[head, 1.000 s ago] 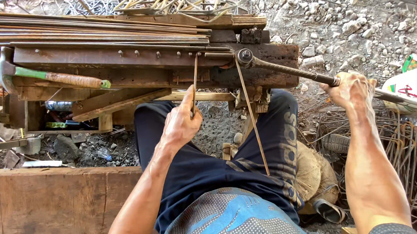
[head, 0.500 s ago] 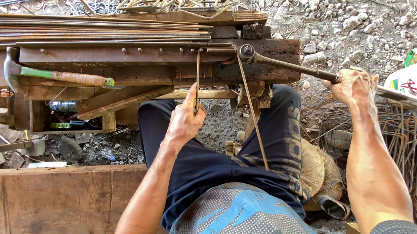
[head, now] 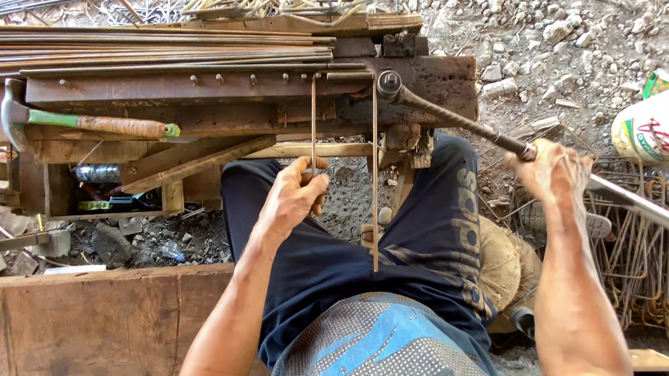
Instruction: The person uses a manual bending machine to bend thin metal rods into rectangular shapes. They feed the rods into the machine, rotate the crank to bend the metal, and remove the finished pieces.
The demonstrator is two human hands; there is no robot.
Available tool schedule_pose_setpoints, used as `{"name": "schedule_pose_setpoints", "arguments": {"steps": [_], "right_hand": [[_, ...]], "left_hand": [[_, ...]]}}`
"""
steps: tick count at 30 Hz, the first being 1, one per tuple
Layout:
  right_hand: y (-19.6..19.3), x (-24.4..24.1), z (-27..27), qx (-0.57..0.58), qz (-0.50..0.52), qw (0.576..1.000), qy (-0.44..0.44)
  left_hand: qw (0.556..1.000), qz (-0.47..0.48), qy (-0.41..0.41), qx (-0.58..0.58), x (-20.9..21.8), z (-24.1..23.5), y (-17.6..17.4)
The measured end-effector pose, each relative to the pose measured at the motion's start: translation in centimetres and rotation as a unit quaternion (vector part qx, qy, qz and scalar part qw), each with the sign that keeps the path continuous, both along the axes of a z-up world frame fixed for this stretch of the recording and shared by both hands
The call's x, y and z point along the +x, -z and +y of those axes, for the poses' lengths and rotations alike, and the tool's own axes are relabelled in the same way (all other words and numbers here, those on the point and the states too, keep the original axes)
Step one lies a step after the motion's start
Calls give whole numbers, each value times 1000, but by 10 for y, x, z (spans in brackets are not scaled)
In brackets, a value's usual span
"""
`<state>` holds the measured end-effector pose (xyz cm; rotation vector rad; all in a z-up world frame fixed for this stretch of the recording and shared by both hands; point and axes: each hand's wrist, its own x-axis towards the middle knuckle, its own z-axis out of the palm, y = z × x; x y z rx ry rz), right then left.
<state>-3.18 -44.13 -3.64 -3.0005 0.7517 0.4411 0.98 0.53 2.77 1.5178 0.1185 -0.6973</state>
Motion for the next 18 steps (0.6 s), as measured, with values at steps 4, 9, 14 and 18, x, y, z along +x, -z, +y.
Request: {"name": "schedule_pose_setpoints", "arguments": {"steps": [4, 9, 14, 18], "right_hand": [[15, -1, -11, -2, -29, 1000, -13], [31, 2, -24, -31, -37, 999, -9], [-9, 5, 6, -6, -18, 1000, -4], [-9, -1, 7, -2, -4, 1000, 4]], "left_hand": [[996, 48, -43, -58, -6, 5, 21], [992, 26, -8, -125, -12, 11, 29], [997, 10, -19, -69, -12, 4, 36], [1000, -5, -1, -28, -9, 10, 37]]}}
